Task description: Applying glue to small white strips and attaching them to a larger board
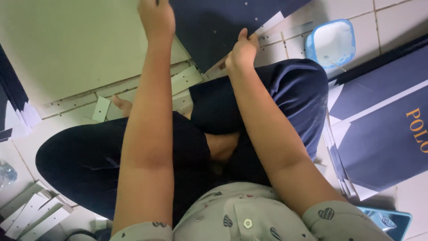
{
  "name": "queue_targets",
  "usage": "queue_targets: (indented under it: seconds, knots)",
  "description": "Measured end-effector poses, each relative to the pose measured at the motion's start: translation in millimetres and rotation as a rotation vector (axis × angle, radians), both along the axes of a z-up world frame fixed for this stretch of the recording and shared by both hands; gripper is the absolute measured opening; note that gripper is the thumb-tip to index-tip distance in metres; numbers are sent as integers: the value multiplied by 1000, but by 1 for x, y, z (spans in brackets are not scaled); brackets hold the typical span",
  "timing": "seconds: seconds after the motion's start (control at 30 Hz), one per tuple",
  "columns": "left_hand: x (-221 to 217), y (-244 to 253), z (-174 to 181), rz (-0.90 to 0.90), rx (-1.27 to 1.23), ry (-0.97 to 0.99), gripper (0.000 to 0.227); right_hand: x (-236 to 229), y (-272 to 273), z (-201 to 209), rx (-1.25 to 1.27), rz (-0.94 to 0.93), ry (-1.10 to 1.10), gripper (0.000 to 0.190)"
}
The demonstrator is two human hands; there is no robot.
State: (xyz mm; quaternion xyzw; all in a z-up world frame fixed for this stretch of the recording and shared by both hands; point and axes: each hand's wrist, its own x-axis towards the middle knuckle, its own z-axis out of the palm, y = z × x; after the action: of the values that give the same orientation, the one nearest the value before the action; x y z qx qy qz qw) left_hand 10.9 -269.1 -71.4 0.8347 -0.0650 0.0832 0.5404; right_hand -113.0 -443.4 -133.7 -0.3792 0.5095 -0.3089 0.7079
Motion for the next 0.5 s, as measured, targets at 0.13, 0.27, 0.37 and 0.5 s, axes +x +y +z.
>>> queue_targets:
  seconds: [0.13,0.27,0.37,0.5]
  knots:
    - [-6,7,-68,45,94,658,56,3,9,-17,134,-258,132,13]
    - [-38,-7,-48,50,-41,830,46,-5,16,3,228,-139,353,29]
    - [-43,-11,-42,101,-39,845,62,-7,18,17,251,-11,510,59]
    - [-44,-9,-40,172,-91,926,67,-5,19,-1,216,-25,485,57]
